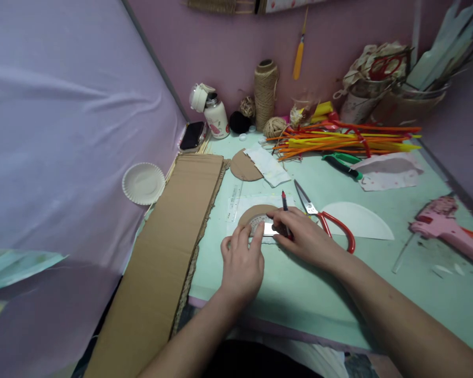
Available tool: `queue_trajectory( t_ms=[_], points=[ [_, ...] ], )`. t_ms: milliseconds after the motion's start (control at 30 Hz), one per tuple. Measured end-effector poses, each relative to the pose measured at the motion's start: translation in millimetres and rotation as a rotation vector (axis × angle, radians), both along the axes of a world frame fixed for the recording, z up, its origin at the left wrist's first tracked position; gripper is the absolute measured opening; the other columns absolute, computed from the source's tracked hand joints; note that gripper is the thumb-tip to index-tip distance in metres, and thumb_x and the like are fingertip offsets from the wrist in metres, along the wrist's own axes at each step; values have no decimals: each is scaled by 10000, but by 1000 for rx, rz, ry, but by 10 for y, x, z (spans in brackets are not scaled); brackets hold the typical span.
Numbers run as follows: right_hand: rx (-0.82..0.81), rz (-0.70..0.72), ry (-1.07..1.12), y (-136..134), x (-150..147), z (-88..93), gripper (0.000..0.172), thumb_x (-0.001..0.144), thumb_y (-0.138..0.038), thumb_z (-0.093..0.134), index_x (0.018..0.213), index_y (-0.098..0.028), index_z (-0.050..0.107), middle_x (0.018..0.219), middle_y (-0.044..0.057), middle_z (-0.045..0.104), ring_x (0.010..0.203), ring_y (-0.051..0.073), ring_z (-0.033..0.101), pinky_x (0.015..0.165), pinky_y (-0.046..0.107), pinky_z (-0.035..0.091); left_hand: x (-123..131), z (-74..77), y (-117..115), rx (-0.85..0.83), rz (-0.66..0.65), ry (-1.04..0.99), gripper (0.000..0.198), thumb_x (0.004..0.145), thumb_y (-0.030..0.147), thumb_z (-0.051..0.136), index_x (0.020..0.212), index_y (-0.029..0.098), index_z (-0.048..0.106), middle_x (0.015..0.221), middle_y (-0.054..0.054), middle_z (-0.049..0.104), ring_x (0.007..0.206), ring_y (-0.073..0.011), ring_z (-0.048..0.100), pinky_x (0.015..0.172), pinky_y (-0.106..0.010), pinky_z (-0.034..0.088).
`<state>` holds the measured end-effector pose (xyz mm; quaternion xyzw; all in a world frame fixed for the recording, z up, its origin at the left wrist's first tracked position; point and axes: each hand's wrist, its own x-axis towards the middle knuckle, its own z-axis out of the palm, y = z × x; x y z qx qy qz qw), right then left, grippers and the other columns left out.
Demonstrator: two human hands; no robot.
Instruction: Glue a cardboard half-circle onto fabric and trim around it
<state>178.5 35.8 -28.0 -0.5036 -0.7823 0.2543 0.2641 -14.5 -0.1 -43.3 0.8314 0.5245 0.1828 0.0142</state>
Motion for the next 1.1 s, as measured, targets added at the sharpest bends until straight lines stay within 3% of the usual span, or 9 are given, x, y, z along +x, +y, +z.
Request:
queue_trajectory(
  t_ms=[200, 433, 600, 1100],
  points=[
    [17, -12, 16, -10, -5, 23, 155, 813, -94, 543, 855, -237, 500, 877, 70, 615, 921, 267, 581, 728, 378, 477, -16, -86, -16, -7, 22, -115, 594, 869, 44, 449, 1445, 169, 375, 1330, -163, 597, 1300, -304, 495, 1042, -501, 376],
    [5, -19, 11, -9, -2, 11, 166, 800, -91, 549, 868, -235, 500, 858, 56, 595, 870, 246, 589, 695, 353, 468, -46, -81, -7, -34, 1, -162, 569, 870, 70, 481, 1425, 165, 395, 1346, -167, 578, 1313, -312, 480, 1064, -519, 393],
    [9, -38, 31, -17, 5, -4, 166, 793, -108, 560, 885, -236, 509, 946, 77, 626, 887, 248, 597, 720, 367, 481, -40, -84, -17, -36, 5, -174, 583, 867, 74, 490, 1432, 176, 390, 1355, -169, 570, 1321, -317, 479, 1069, -526, 396],
    [-17, -25, 17, -10, 1, 7, 176, 810, -98, 560, 872, -239, 476, 896, 60, 592, 859, 241, 589, 692, 353, 472, -48, -90, -12, -15, -2, -161, 551, 867, 77, 504, 1405, 169, 432, 1337, -169, 582, 1313, -321, 485, 1054, -535, 413]
  ],
)
